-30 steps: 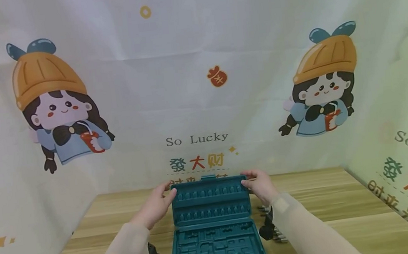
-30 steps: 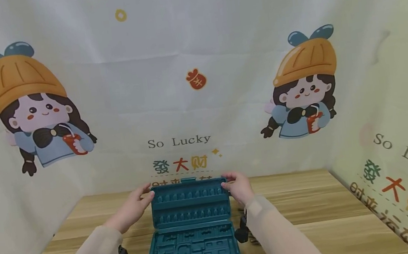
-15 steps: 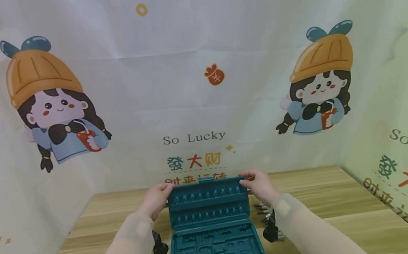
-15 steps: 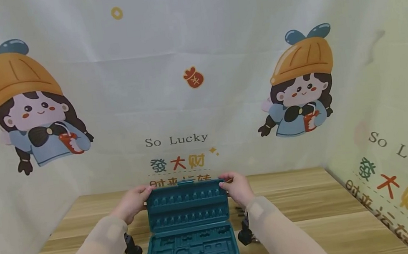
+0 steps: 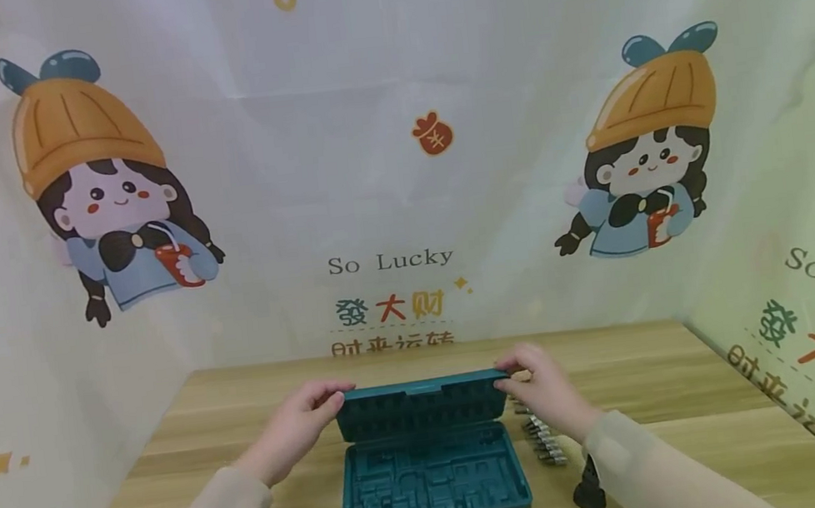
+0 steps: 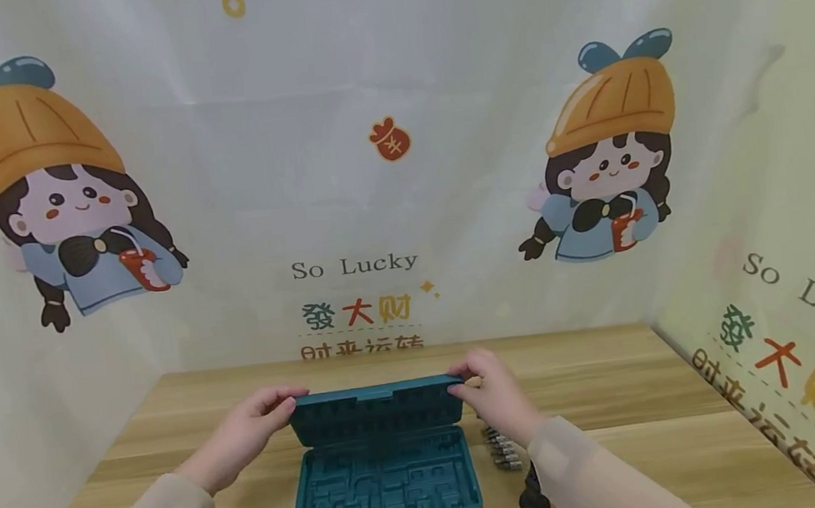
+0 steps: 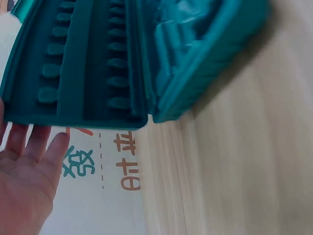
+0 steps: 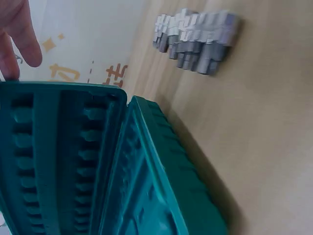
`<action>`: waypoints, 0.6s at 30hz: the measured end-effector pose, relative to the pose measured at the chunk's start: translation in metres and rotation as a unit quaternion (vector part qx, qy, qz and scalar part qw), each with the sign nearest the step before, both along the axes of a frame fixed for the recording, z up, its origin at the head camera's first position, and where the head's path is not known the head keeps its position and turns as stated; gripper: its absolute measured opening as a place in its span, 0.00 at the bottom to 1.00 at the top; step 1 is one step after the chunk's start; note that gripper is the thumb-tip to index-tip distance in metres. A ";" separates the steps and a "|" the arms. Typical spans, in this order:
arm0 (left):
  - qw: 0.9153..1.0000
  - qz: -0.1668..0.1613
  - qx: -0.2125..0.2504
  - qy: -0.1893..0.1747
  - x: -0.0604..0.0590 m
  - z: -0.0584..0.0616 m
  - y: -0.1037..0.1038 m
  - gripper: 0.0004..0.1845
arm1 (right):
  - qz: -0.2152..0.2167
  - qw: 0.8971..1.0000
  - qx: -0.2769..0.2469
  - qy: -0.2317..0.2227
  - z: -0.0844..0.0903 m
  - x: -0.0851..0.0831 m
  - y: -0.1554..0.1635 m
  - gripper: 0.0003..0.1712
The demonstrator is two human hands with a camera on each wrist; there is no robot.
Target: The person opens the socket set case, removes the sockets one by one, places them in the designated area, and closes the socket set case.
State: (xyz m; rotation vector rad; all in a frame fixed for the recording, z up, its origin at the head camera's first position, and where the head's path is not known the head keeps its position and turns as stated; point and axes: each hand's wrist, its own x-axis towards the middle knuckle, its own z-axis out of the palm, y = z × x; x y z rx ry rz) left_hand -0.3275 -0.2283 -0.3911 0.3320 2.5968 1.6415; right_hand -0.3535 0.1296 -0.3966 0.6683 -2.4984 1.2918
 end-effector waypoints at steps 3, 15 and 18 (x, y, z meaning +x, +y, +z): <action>0.999 -0.032 -0.043 0.011 0.018 -0.001 -0.005 0.16 | 0.036 0.998 0.006 -0.050 -0.002 0.017 0.007 0.11; 0.943 -0.158 -0.275 0.101 0.065 -0.027 0.013 0.22 | 0.139 0.963 0.230 0.026 -0.022 0.067 0.004 0.15; 0.917 -0.177 -0.341 0.104 0.074 -0.031 0.031 0.27 | 0.128 0.939 0.311 0.076 -0.025 0.077 -0.007 0.19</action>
